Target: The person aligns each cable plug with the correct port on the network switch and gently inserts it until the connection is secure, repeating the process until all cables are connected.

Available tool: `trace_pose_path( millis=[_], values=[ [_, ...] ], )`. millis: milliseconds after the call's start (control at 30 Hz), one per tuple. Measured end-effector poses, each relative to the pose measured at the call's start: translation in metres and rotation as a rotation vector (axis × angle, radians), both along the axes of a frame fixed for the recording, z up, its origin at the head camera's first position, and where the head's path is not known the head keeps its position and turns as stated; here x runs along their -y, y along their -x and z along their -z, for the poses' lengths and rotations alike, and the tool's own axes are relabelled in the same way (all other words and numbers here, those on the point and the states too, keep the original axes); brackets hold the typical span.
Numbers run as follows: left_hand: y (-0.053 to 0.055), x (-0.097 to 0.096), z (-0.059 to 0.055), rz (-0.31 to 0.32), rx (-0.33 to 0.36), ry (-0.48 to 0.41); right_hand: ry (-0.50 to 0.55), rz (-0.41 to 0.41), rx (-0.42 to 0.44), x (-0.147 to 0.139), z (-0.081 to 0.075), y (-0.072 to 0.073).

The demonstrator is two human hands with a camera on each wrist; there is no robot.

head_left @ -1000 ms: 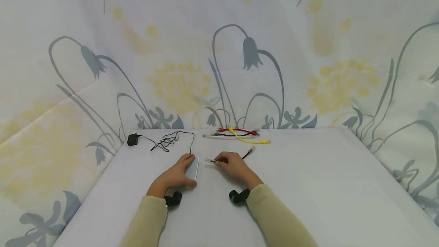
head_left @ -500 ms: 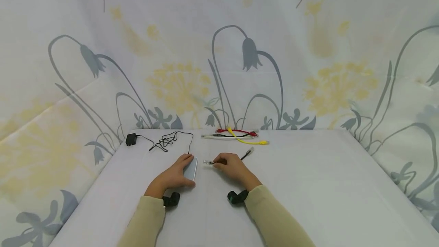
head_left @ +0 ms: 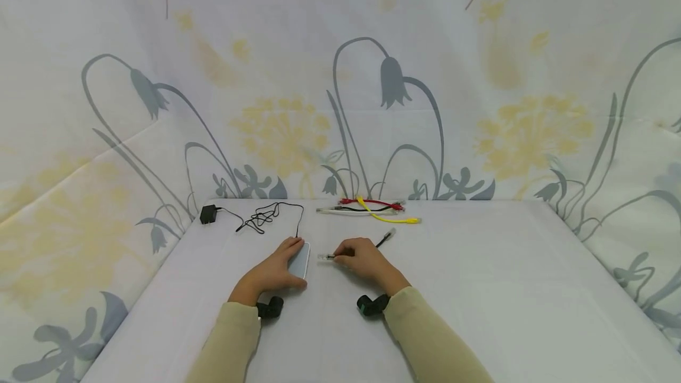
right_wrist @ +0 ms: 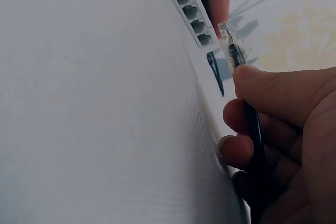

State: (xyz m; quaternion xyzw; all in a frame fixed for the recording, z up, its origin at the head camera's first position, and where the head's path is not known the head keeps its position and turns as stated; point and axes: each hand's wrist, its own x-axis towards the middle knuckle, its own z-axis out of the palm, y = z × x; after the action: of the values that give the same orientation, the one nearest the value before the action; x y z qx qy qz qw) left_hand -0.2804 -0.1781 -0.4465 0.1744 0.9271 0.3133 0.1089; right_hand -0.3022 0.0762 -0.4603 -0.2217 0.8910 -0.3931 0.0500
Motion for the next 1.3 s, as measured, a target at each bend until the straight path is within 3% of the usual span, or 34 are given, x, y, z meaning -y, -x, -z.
trace_pose_path(
  millis=[467,1300],
  values=[
    [0.0022,0.0004,0.0004,-0.011,-0.017,0.003,-0.012,-0.021,-0.007,0.0007,-0.0022,0.0008],
    [0.0014,-0.0003,0.0009,-0.01,0.018,0.0,-0.02,-0.045,-0.012,-0.0003,-0.002,-0.0025]
  ],
)
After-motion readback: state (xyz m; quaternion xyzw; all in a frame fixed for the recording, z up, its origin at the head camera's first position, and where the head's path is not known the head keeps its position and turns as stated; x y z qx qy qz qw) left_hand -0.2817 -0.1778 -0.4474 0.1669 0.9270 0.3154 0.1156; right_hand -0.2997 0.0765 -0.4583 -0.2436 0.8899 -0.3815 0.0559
